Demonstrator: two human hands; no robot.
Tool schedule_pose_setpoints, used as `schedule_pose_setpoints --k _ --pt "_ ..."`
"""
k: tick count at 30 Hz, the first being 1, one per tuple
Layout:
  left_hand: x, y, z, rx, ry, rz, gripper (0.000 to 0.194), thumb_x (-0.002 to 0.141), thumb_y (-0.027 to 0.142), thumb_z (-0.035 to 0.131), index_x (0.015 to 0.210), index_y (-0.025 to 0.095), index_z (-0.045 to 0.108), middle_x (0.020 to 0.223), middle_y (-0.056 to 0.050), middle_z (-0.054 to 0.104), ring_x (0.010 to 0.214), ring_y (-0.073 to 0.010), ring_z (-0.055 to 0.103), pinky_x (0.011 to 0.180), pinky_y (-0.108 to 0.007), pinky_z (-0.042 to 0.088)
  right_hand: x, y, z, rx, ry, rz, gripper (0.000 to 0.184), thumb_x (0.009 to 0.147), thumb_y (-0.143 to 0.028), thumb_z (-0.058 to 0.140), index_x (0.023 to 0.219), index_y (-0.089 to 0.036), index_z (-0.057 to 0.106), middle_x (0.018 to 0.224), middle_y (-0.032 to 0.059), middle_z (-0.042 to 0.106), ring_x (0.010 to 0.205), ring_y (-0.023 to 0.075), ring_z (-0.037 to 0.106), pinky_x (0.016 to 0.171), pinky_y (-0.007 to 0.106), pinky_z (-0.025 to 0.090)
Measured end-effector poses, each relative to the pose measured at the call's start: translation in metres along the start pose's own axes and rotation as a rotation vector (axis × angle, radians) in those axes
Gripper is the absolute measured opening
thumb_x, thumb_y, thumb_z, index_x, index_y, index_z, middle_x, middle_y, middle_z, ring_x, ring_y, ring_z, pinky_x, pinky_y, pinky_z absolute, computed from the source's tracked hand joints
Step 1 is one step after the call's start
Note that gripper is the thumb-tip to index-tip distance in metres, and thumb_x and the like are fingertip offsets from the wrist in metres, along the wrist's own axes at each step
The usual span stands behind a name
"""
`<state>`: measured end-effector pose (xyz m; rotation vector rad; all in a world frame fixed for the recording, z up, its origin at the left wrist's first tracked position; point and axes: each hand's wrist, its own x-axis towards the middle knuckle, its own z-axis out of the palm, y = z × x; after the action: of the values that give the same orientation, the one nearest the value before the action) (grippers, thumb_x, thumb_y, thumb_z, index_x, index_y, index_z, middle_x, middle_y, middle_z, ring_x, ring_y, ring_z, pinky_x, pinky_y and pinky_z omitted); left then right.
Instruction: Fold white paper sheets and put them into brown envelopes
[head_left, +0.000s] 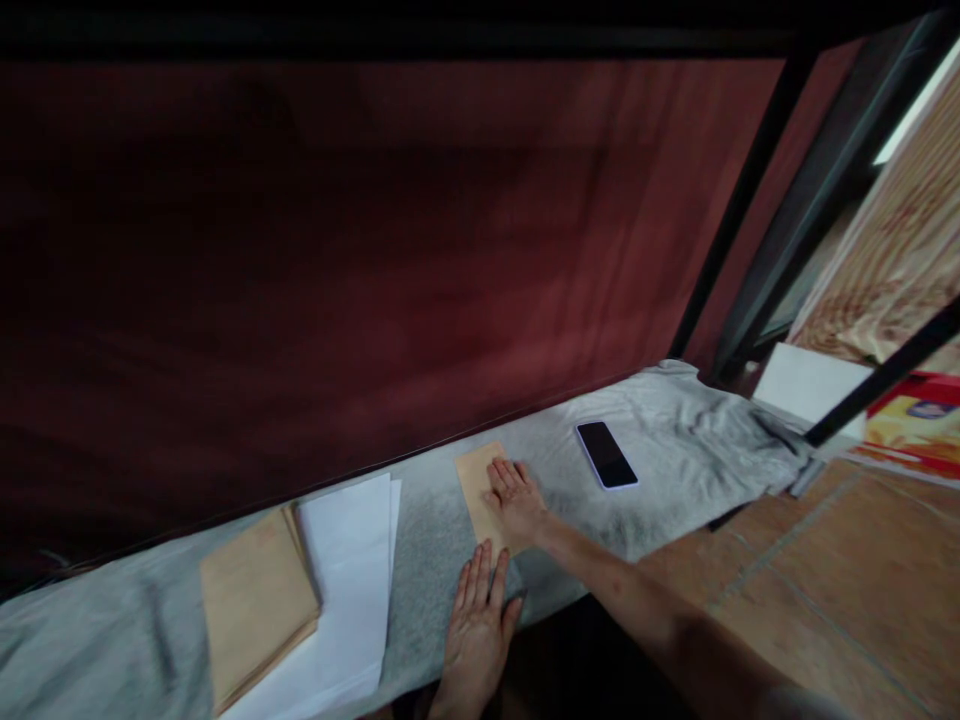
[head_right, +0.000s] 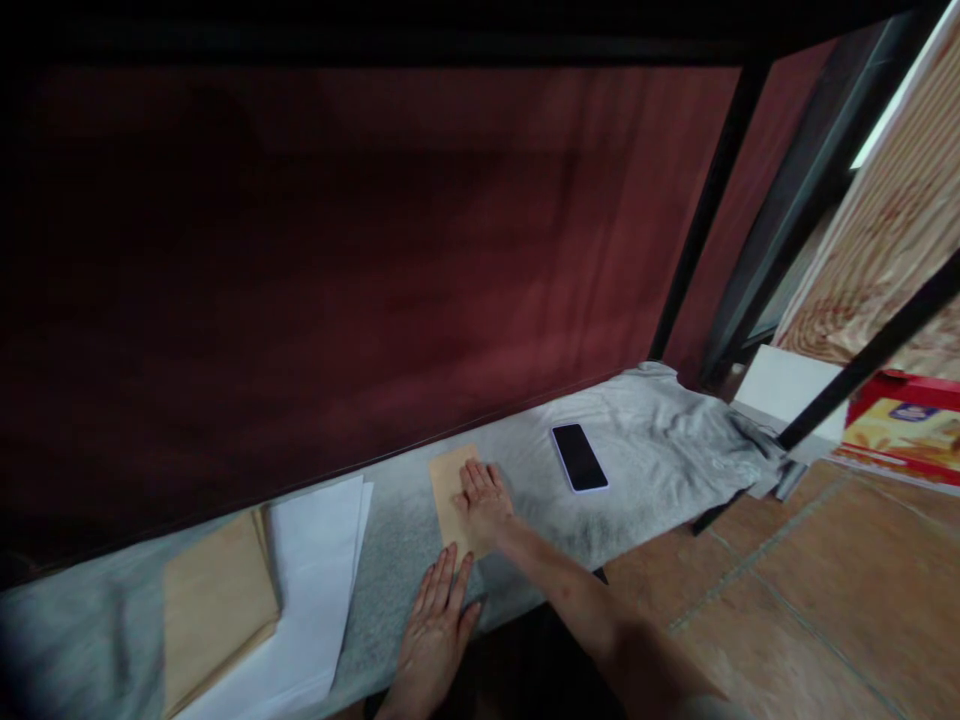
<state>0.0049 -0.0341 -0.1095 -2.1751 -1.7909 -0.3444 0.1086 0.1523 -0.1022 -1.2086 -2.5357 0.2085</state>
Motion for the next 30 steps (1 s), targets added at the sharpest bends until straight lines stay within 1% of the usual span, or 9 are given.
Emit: schedule_pose_setpoints --k 3,7,11,16,21,23,25,27,30 --pt "0.0 0.001 -0.001 0.006 -0.007 0.008 0.064 0.092 0.024 0.055 0.153 0.017 0.035 0.158 -0.015 0.039 0.145 -0.0273 0.039 0.11 -0.045 0.049 -0.034 -0.009 0.008 -0.021 0.032 -0.174 0.052 0.104 -0.038 0.04 0.153 -0.021 0.039 0.16 0.0108 0.035 0.148 0.025 0.032 0.121 0.047 0.024" --pt "-0.002 0.006 -0.004 -0.001 -0.036 -0.02 0.065 0.09 0.021 0.055 0.152 0.017 0.036 0.158 -0.013 0.041 0.144 -0.0267 0.04 0.11 -0.045 0.049 -0.075 -0.005 0.01 -0.067 0.103 -0.159 0.053 0.104 -0.032 0.04 0.155 -0.021 0.036 0.159 0.01 0.036 0.146 0.0234 0.035 0.12 0.044 0.026" --pt "-0.007 0.006 -0.009 -0.037 -0.059 -0.085 0.059 0.093 0.025 0.053 0.15 0.016 0.04 0.153 -0.012 0.048 0.14 -0.025 0.047 0.109 -0.044 0.05 -0.097 0.006 0.005 -0.101 0.171 -0.159 0.055 0.102 -0.029 0.042 0.155 -0.016 0.034 0.157 0.0112 0.04 0.145 0.023 0.037 0.12 0.044 0.026" --pt "-0.016 -0.017 -0.024 -0.005 -0.042 -0.185 0.049 0.097 0.032 0.046 0.145 0.019 0.049 0.147 -0.01 0.056 0.137 -0.0251 0.051 0.109 -0.045 0.049 -0.104 0.007 0.003 -0.096 0.183 -0.141 0.057 0.102 -0.031 0.043 0.156 -0.016 0.034 0.156 0.0107 0.042 0.143 0.0247 0.04 0.12 0.045 0.026" --pt "-0.033 -0.059 -0.041 0.209 0.03 -0.614 0.059 0.099 0.035 0.038 0.152 0.009 0.037 0.151 -0.022 0.047 0.145 -0.0346 0.038 0.112 -0.056 0.04 -0.105 0.005 0.003 -0.063 0.161 -0.122 0.056 0.101 -0.031 0.042 0.155 -0.018 0.036 0.156 0.0099 0.042 0.143 0.0259 0.041 0.119 0.047 0.028" --pt "-0.041 -0.072 -0.042 0.253 -0.02 -0.754 0.062 0.098 0.038 0.037 0.15 0.003 0.038 0.149 -0.026 0.049 0.142 -0.0375 0.042 0.108 -0.057 0.043 -0.105 0.006 0.003 -0.057 0.16 -0.115 0.056 0.1 -0.031 0.042 0.155 -0.018 0.037 0.156 0.0098 0.042 0.143 0.026 0.041 0.119 0.047 0.028" --pt "-0.046 -0.079 -0.043 0.271 -0.114 -0.819 0.058 0.098 0.038 0.036 0.143 0.002 0.048 0.142 -0.028 0.055 0.133 -0.0372 0.051 0.102 -0.052 0.048 -0.105 0.006 0.003 -0.058 0.158 -0.111 0.056 0.1 -0.031 0.042 0.155 -0.018 0.037 0.156 0.01 0.042 0.143 0.026 0.041 0.119 0.047 0.028" --pt "-0.048 -0.082 -0.044 0.279 -0.192 -0.822 0.051 0.099 0.033 0.036 0.134 0.003 0.059 0.136 -0.026 0.06 0.126 -0.0343 0.058 0.098 -0.047 0.052 -0.104 0.006 0.002 -0.062 0.15 -0.112 0.056 0.1 -0.031 0.042 0.154 -0.017 0.038 0.156 0.0103 0.041 0.143 0.026 0.041 0.119 0.047 0.028" --pt "-0.045 -0.083 -0.05 0.285 -0.255 -0.803 0.043 0.099 0.024 0.036 0.126 0.007 0.065 0.13 -0.022 0.065 0.12 -0.0299 0.063 0.094 -0.041 0.054 -0.103 0.006 0.001 -0.064 0.142 -0.119 0.056 0.1 -0.032 0.042 0.154 -0.017 0.038 0.156 0.0102 0.041 0.143 0.0259 0.041 0.119 0.047 0.028"
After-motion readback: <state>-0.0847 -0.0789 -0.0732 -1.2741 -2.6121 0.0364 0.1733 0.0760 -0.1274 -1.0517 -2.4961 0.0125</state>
